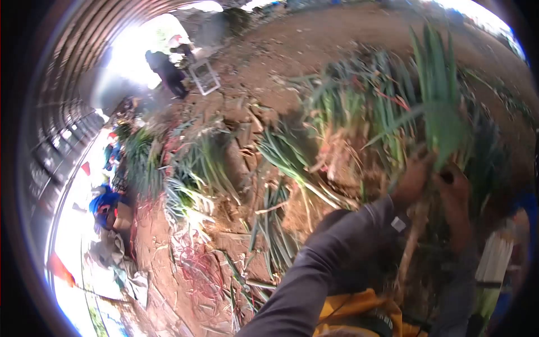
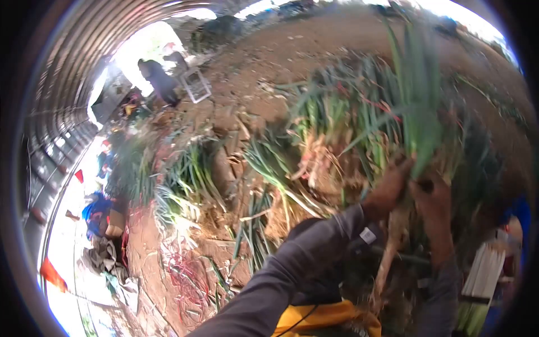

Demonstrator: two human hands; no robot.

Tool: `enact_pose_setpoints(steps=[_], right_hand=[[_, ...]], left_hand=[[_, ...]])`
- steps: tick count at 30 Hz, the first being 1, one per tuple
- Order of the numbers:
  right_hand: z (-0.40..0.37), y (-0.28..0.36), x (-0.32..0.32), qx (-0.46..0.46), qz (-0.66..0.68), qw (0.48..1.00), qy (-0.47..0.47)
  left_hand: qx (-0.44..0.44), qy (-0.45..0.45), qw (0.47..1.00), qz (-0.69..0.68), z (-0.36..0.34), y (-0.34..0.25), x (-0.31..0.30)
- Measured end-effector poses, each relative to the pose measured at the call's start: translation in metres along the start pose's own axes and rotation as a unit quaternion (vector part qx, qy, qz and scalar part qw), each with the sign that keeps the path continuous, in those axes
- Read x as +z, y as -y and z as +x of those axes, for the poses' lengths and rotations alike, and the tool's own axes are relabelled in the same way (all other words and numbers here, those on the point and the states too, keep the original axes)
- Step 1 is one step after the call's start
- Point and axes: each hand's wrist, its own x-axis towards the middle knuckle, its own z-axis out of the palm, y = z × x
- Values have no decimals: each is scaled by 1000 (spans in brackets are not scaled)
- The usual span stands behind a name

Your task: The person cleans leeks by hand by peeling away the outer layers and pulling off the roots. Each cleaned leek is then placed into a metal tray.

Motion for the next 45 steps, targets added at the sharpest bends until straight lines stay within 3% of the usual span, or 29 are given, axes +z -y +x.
enact_pose_setpoints(steps=[1, 2, 3, 4, 5, 6, 7, 8, 9, 11, 21, 24, 26, 28, 30, 32, 33, 35, 37, 39, 43, 44, 45], right_hand=[[-3, 2, 4, 8, 1, 1000, -14], [-6, 0, 7, 26, -8, 999, -33], [-7, -6, 9, 29, 47, 998, -38], [-3, -28, 11, -41, 60, 996, -51], [-5, -27, 10, -100, -94, 986, -92], [-15, -18, 10, -50, -35, 995, -74], [-18, -11, 12, -15, 38, 997, -58], [-22, -11, 8, 0, 29, 997, -70], [-26, -12, 8, 43, 107, 993, -37], [-36, -10, 12, 85, 226, 970, -5], [-123, -18, -18, 168, 309, 936, -26], [-157, -33, -28, 166, 239, 957, 6], [-182, -41, -34, 272, 166, 945, 75], [-212, -76, -36, 172, -57, 972, 151], [-275, -157, -21, 157, -327, 882, 301], [-322, -193, -36, 39, -402, 786, 468], [-308, -175, -36, 39, -402, 786, 468], [-280, -128, -39, 125, -420, 768, 468], [-234, -95, -33, 114, -354, 877, 305], [-180, -48, -30, 31, -261, 961, 84], [-104, -36, 6, -174, -285, 940, -65], [-97, -40, 15, -174, -287, 940, -65], [-92, -45, 24, -113, -222, 967, -56]], left_hand=[[81, 56, 967, 235, -2, 15, -16], [162, 121, 875, 440, -5, 18, -32], [32, 187, 919, 347, -3, -22, -32], [242, 119, 910, 316, -4, -10, -40], [286, 95, 894, 331, -6, -1, -48], [285, 158, 875, 357, 6, -22, -48], [74, 134, 979, 135, 11, -32, -37], [-149, 93, 981, -86, 13, -40, -28], [-161, 99, 978, -92, 11, -45, -23], [-226, 48, 924, -305, 9, -61, -21], [-206, 53, 938, -273, 8, -60, -10], [-152, 29, 940, -305, 25, -48, -27], [-135, 28, 944, -299, 35, -55, -35], [-158, -27, 951, -265, 43, -60, -45], [-120, -13, 956, -266, 40, -61, -53], [-55, -35, 975, -213, 44, -60, -58], [-59, -53, 977, -197, 43, -68, -58], [-55, -53, 981, -180, 43, -76, -64], [-54, -70, 982, -165, 42, -80, -61], [-59, -52, 977, -196, 47, -75, -59], [-98, -67, 966, -229, 45, -83, -44], [-108, -69, 954, -270, 43, -86, -44], [-132, -39, 951, -278, 42, -88, -48]])
